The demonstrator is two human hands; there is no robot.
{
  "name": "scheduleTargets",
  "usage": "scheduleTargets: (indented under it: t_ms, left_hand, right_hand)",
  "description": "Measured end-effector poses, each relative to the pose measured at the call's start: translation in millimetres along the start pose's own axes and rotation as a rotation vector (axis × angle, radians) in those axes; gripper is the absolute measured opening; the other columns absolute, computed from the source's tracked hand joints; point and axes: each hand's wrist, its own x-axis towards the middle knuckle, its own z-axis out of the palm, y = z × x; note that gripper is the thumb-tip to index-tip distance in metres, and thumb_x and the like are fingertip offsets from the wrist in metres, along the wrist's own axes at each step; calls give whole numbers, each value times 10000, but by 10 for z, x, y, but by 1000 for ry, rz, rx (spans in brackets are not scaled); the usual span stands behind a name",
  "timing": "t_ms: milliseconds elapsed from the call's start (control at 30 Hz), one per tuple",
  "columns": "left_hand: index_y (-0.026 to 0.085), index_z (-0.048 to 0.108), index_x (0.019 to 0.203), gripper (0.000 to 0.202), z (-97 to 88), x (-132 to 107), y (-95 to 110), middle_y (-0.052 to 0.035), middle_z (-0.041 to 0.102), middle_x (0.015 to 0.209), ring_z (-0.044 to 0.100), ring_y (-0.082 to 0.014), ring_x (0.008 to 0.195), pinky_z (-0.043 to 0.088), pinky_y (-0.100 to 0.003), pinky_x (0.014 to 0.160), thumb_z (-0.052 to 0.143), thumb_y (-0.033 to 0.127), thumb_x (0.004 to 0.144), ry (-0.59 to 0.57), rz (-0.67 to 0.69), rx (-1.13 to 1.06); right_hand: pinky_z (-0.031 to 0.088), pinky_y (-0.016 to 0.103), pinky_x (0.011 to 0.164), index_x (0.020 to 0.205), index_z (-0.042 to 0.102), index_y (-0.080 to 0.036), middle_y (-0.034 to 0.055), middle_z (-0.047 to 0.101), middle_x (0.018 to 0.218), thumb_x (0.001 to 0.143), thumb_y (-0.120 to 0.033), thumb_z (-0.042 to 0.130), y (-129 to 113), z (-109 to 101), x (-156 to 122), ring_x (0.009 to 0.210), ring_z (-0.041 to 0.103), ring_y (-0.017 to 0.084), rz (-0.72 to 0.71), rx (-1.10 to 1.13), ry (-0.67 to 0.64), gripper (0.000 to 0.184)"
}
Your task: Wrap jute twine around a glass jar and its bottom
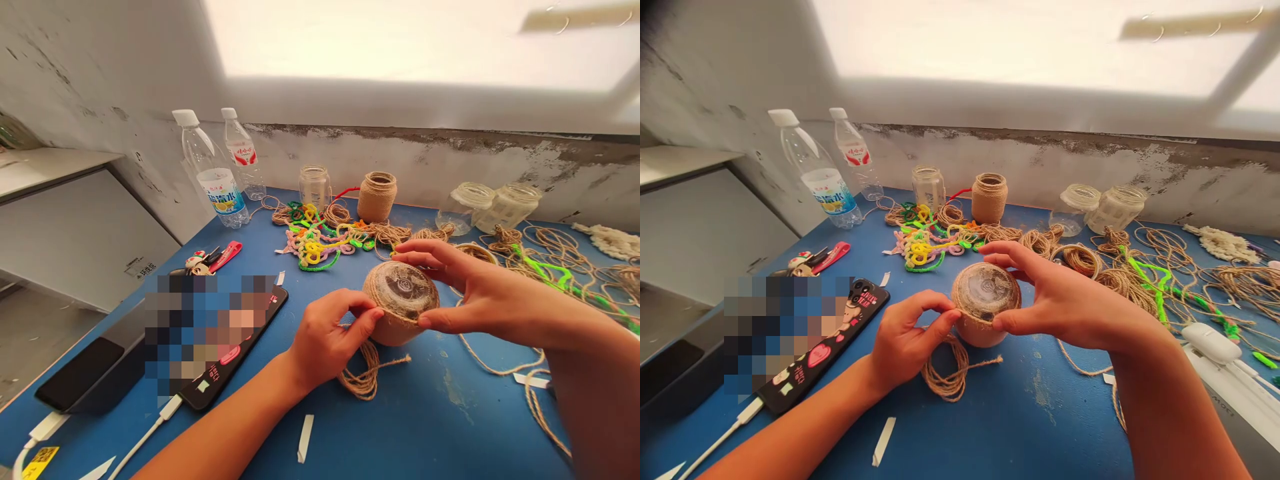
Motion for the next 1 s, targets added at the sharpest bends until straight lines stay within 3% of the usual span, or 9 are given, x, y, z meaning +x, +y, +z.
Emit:
scheduleTargets:
  t_ms: [200, 300, 567, 800, 1000]
  left_hand:
    - [150, 657, 823, 35, 6, -4, 17, 9, 699, 720, 635, -91, 649, 514, -163, 674, 671, 138, 852, 1, -1, -4]
    - [144, 658, 817, 36, 5, 1, 22, 8, 698, 713, 631, -87, 643, 510, -154, 668, 673, 128, 844, 1, -1, -7]
    - [146, 654, 808, 42, -2, 8, 37, 10, 698, 708, 630, -83, 634, 511, -145, 655, 675, 120, 833, -3, -12, -16]
    - [160, 642, 850, 114, 5, -9, 17, 19, 690, 732, 634, -83, 642, 527, -159, 665, 612, 64, 796, 14, 20, -6]
    - [174, 650, 914, 91, -8, -9, 4, 0, 712, 809, 653, -98, 716, 541, -187, 695, 595, 109, 881, 38, 21, -15]
  right_hand:
    - [452, 386, 1104, 1403, 464, -344, 41, 489, 1509, 771, -355, 804, 119, -47, -2, 1429, 408, 292, -53, 147, -63, 718]
    - [452, 369, 1101, 1422, 441, -368, 20, 461, 1531, 779, -367, 798, 136, -53, 3, 1439, 390, 288, -48, 106, -75, 735]
    - [565, 351, 925, 1438, 440, -347, 20, 649, 1304, 793, -489, 728, -177, 112, 3, 1116, 665, 272, 85, -122, -7, 720]
    - [562, 345, 907, 1421, 474, -351, 6, 675, 1276, 792, -470, 686, -318, 185, 2, 1062, 689, 262, 128, -238, 51, 674]
    - [600, 289, 767, 1391, 506, -322, 6, 717, 1217, 791, -401, 672, -350, 199, -28, 1036, 707, 273, 156, -201, 52, 628]
